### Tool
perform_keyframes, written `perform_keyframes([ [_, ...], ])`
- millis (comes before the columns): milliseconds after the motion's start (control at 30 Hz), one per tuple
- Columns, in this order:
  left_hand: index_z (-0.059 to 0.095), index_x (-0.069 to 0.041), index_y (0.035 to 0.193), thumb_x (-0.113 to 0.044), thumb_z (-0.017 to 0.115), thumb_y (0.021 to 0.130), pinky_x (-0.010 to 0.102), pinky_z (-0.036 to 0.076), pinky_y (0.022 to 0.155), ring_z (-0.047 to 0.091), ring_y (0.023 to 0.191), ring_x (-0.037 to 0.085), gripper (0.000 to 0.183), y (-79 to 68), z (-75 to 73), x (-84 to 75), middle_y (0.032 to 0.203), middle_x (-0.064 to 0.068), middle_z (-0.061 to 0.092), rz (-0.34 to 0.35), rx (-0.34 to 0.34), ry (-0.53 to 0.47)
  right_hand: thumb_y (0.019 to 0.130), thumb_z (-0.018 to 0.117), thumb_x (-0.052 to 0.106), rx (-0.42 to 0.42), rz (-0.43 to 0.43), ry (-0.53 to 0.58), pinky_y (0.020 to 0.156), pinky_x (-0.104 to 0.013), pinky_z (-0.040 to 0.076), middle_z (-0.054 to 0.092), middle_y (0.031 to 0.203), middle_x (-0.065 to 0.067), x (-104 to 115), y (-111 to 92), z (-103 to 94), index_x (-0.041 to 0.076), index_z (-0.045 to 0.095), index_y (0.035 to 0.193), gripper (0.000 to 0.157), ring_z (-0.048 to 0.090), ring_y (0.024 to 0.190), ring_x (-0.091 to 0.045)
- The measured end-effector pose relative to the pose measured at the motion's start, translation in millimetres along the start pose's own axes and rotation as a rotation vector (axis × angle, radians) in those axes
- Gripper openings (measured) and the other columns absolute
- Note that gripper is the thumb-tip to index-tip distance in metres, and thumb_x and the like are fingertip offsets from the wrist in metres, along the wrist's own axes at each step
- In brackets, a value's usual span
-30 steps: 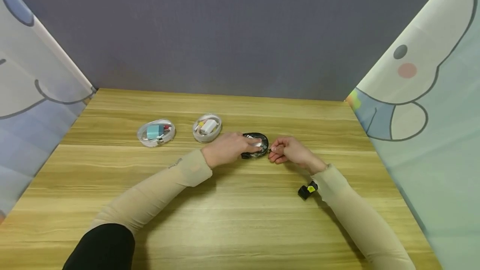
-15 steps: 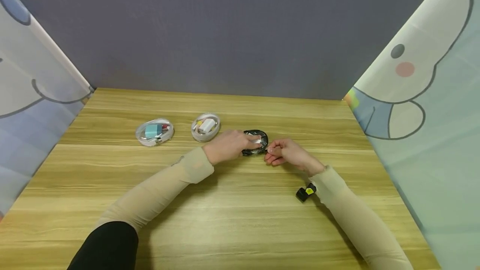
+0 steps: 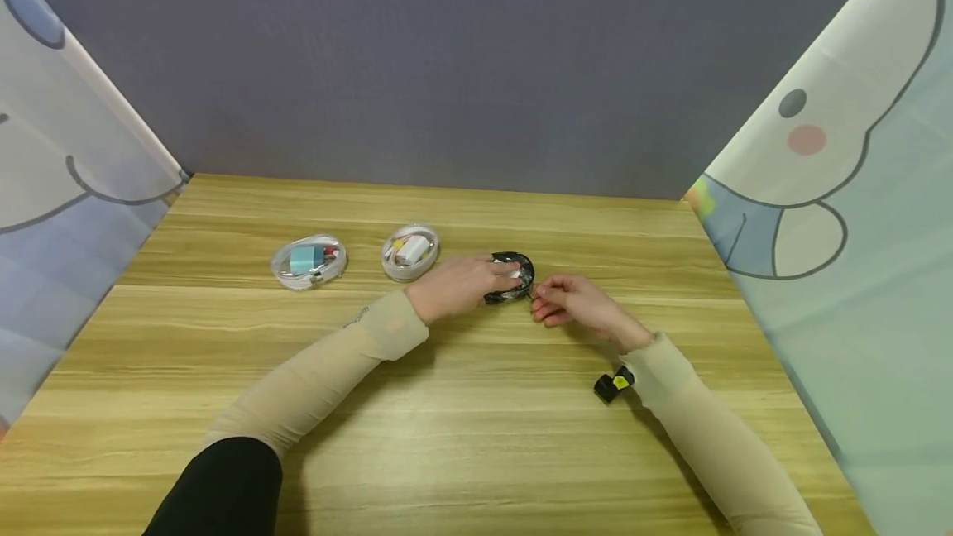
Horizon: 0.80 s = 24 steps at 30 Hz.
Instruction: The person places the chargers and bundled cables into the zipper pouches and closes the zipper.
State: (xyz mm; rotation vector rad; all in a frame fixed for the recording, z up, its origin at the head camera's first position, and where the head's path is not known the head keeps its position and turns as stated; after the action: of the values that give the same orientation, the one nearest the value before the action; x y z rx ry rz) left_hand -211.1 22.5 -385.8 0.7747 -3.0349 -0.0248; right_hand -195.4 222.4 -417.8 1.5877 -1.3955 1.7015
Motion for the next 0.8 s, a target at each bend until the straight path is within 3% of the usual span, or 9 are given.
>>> perform_keyframes([
  [67, 0.056, -0.022, 0.144, -0.012, 0.081, 0.084, 0.038, 0.054, 0.092, 0.051, 0.131, 0.033, 0.066, 1.6, 0.0, 1.6, 0.152, 0.003, 0.046, -0.004, 0.001, 0.01, 0.107, 0.046, 0.012, -0.005, -0.012, -0.004, 0.079, -0.035, 0.059, 0.067, 0.106, -0.02, 3, -1, -0.9, -0.012, 0.054, 0.12, 0.029, 0.068, 0.089, -0.024],
  [367, 0.057, -0.019, 0.143, -0.027, 0.075, 0.091, 0.038, 0.046, 0.103, 0.049, 0.132, 0.031, 0.055, 9.3, 1.0, 6.1, 0.152, 0.007, 0.045, -0.039, -0.027, 0.0, 0.106, 0.047, 0.01, -0.049, -0.069, -0.022, 0.081, -0.038, 0.058, 0.065, 0.107, -0.027, 10, -5, -11.1, -0.018, 0.051, 0.121, 0.032, 0.069, 0.088, -0.025],
  [600, 0.036, -0.013, 0.155, -0.043, 0.064, 0.097, 0.038, 0.025, 0.117, 0.028, 0.146, 0.03, 0.071, 22.4, 8.8, 7.9, 0.161, 0.008, 0.026, -0.105, 0.112, -0.071, 0.105, 0.048, 0.008, -0.067, -0.097, -0.022, 0.083, -0.04, 0.058, 0.063, 0.109, -0.03, 13, -9, -20.1, -0.02, 0.049, 0.12, 0.032, 0.069, 0.09, -0.025],
  [800, 0.027, -0.012, 0.158, -0.047, 0.058, 0.099, 0.038, 0.018, 0.12, 0.019, 0.149, 0.031, 0.076, 37.5, 10.2, 4.0, 0.165, 0.007, 0.016, -0.146, 0.178, -0.102, 0.105, 0.049, 0.01, -0.113, -0.104, -0.045, 0.083, -0.036, 0.057, 0.063, 0.11, -0.027, 15, -11, -25.7, -0.018, 0.05, 0.12, 0.031, 0.068, 0.091, -0.022],
])
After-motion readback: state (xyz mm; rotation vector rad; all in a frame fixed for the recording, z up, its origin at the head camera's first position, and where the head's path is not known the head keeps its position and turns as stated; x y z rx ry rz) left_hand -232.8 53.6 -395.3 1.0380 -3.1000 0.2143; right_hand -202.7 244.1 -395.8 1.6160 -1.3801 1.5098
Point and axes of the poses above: each hand's wrist, its own y-axis towards the middle knuckle, its own z-axis out of the palm, x = y × z, the point moved 4 cm from there along y, towards the middle knuckle
